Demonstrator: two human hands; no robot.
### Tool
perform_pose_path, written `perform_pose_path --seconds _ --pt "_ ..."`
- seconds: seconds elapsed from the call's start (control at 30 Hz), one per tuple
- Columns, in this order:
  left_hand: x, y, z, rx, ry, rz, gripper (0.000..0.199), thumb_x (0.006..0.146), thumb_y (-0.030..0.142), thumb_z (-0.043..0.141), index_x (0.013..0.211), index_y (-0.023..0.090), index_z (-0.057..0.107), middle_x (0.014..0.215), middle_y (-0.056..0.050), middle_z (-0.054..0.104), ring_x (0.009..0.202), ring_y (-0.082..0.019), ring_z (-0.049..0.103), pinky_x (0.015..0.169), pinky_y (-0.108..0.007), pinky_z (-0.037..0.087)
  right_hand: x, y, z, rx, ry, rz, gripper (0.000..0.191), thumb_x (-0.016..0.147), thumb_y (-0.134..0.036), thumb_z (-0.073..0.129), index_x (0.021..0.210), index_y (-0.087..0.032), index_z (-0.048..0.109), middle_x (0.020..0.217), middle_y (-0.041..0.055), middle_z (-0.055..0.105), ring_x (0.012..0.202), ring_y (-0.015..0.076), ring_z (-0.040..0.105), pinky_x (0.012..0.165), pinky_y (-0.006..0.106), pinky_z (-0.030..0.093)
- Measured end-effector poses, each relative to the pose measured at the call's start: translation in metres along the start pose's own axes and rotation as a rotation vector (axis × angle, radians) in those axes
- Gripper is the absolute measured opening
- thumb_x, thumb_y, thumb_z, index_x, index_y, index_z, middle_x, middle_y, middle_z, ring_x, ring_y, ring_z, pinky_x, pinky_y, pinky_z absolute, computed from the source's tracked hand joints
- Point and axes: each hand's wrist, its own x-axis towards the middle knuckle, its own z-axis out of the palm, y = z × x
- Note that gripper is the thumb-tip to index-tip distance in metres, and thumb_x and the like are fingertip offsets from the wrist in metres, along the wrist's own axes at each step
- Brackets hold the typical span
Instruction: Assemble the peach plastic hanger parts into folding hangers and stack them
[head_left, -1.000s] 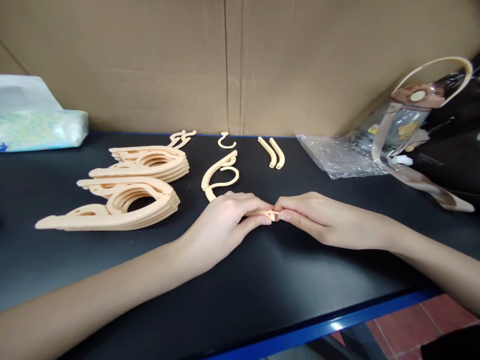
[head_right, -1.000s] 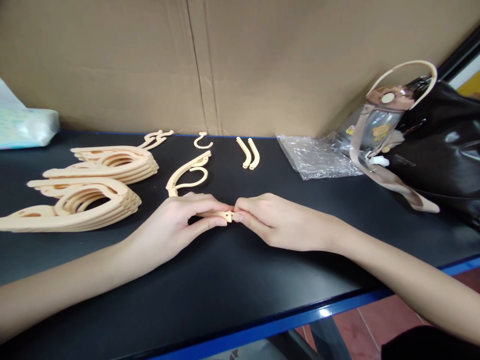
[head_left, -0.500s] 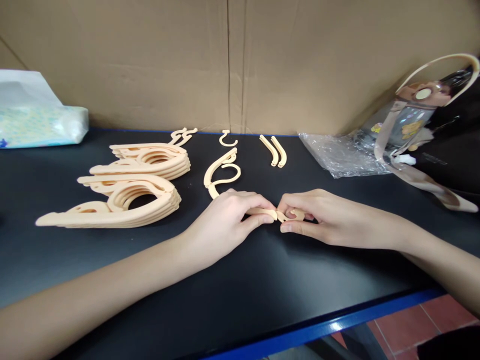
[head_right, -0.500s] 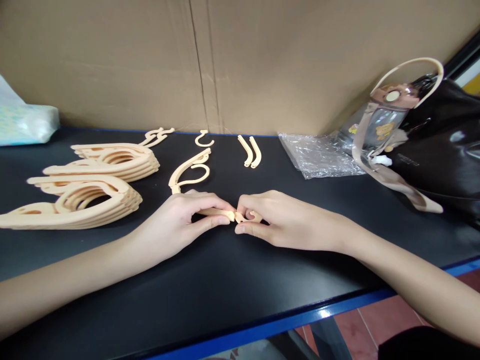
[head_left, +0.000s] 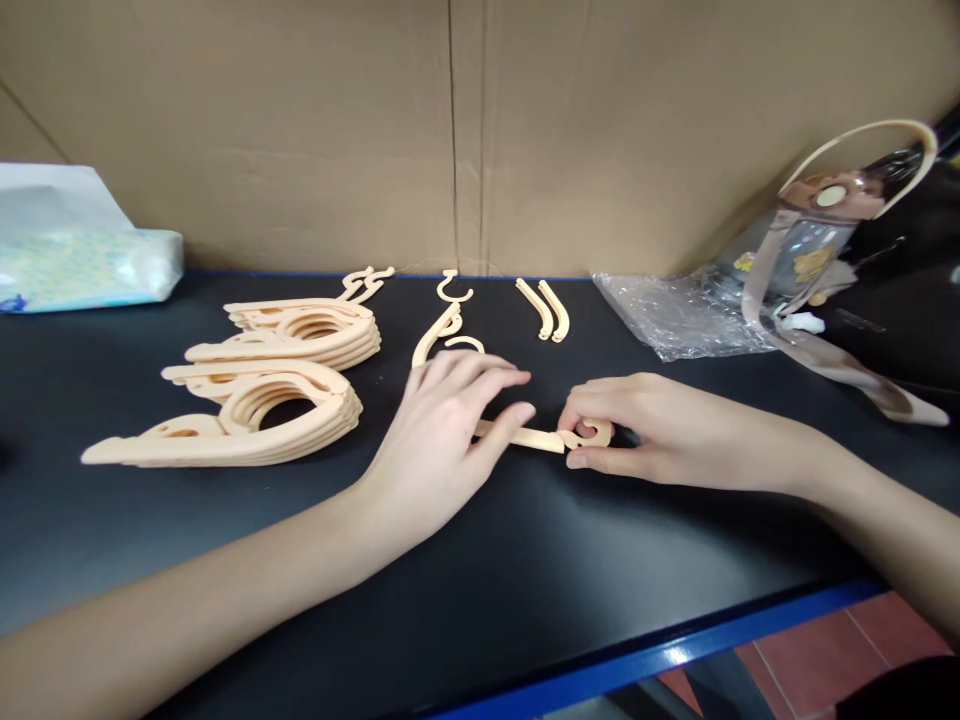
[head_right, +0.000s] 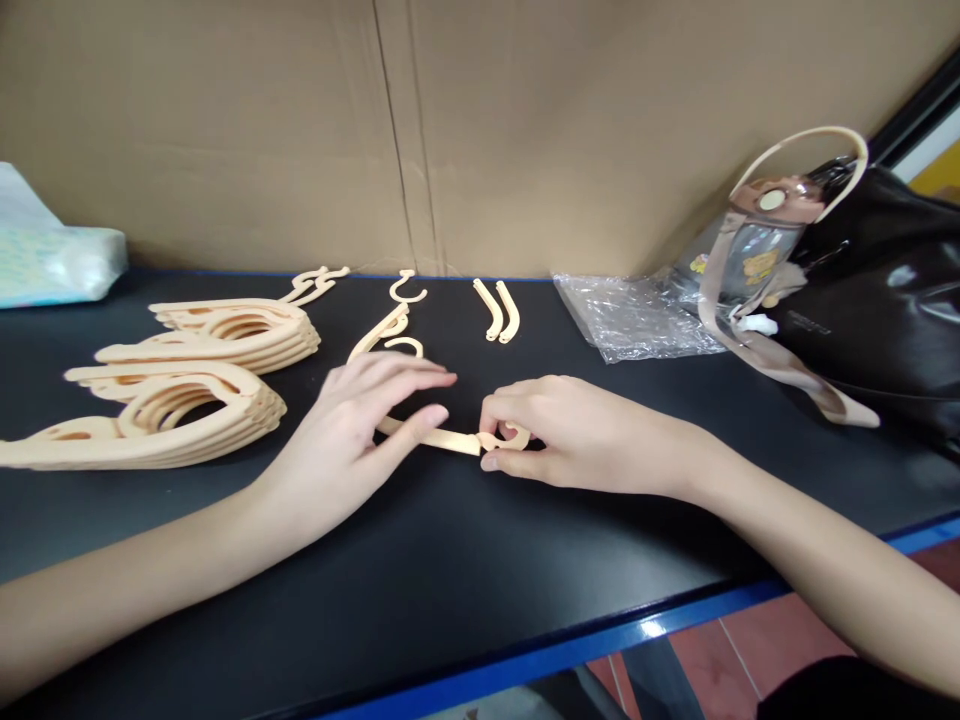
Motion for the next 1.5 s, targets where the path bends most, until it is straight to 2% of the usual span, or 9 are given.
perform_pose_path --seconds 0.1,0.3,0.4,0.53,0.73,0.9,1.17,1.3,1.5 --pt "-0.001 -0.004 0.002 0.066 0.065 -0.098 0.031 0.1 0.023 0.046 0.127 0.019 0.061 0.143 -0.012 0.054 0.14 -0.032 0.035 0.116 -0.064 0.02 -0.002 0.003 -0.004 -0.113 0.0 -0.08 0.015 0.097 -0.033 0.059 0.093 -0.023 0.07 0.099 0.0039 0.065 0.096 0.0206 0.058 0.089 0.036 0.041" --pt "0.0 -0.012 0.005 0.027 0.008 -0.155 0.029 0.098 0.021 0.046 0.118 0.021 0.066 0.132 -0.006 0.062 0.132 -0.027 0.045 0.114 -0.053 0.037 -0.004 0.003 -0.008 -0.105 -0.066 -0.186 0.028 0.1 -0.016 0.047 0.092 -0.027 0.072 0.143 0.003 0.049 0.132 0.0212 0.046 0.108 0.038 0.036" --pt "0.0 -0.013 0.006 0.006 0.005 -0.151 0.029 0.098 0.023 0.045 0.117 0.019 0.067 0.134 -0.007 0.061 0.134 -0.026 0.046 0.116 -0.05 0.037 -0.001 0.0 -0.002 -0.043 -0.022 -0.143 0.027 0.102 -0.017 0.041 0.109 -0.023 0.066 0.133 0.0077 0.057 0.119 0.0193 0.056 0.099 0.034 0.044" --pt "-0.001 -0.012 0.006 -0.015 0.015 -0.148 0.031 0.099 0.022 0.041 0.117 0.016 0.066 0.133 -0.008 0.062 0.132 -0.026 0.048 0.114 -0.049 0.041 0.002 -0.005 0.008 -0.131 0.126 -0.078 0.024 0.098 -0.039 0.057 0.109 -0.018 0.061 0.099 0.0058 0.065 0.088 0.0208 0.061 0.081 0.034 0.047" --pt "-0.001 -0.008 0.002 -0.065 0.003 -0.063 0.051 0.085 -0.001 0.034 0.125 0.019 0.057 0.131 -0.006 0.06 0.124 -0.021 0.057 0.103 -0.04 0.051 -0.001 0.002 0.008 -0.182 0.129 -0.162 0.037 0.086 -0.005 0.056 0.12 -0.02 0.057 0.111 0.0066 0.065 0.101 0.0211 0.058 0.088 0.034 0.046" --pt "-0.001 -0.007 -0.008 -0.046 -0.027 0.084 0.057 0.08 -0.006 0.035 0.127 0.019 0.057 0.136 -0.005 0.056 0.125 -0.019 0.054 0.104 -0.036 0.05 0.005 0.021 0.006 -0.193 0.215 -0.203 0.035 0.09 0.0 0.047 0.115 -0.022 0.058 0.103 0.0041 0.067 0.101 0.0193 0.059 0.093 0.034 0.045" --pt "-0.011 -0.014 -0.026 0.058 -0.188 0.212 0.033 0.098 0.02 0.052 0.131 0.018 0.055 0.13 -0.007 0.06 0.121 -0.022 0.054 0.102 -0.039 0.047 0.01 0.014 0.011 -0.285 0.348 0.0 0.015 0.097 -0.023 0.058 0.111 -0.02 0.064 0.093 0.0014 0.073 0.084 0.0211 0.067 0.077 0.034 0.047" --pt "-0.012 -0.016 -0.032 0.035 -0.285 0.221 0.036 0.096 0.027 0.063 0.131 0.023 0.054 0.118 -0.002 0.063 0.109 -0.02 0.058 0.091 -0.033 0.05 0.006 0.006 0.014 -0.259 0.304 -0.099 0.021 0.102 -0.031 0.052 0.113 -0.017 0.064 0.098 0.0037 0.074 0.085 0.0215 0.066 0.079 0.035 0.047" --pt "-0.013 -0.013 -0.028 0.095 -0.234 0.295 0.053 0.09 0.041 0.071 0.134 0.021 0.051 0.13 -0.006 0.061 0.115 -0.023 0.056 0.095 -0.037 0.046 0.005 -0.002 0.017 -0.18 0.243 -0.158 0.047 0.091 -0.051 0.066 0.12 -0.016 0.056 0.102 0.0057 0.07 0.086 0.0223 0.063 0.08 0.035 0.046"
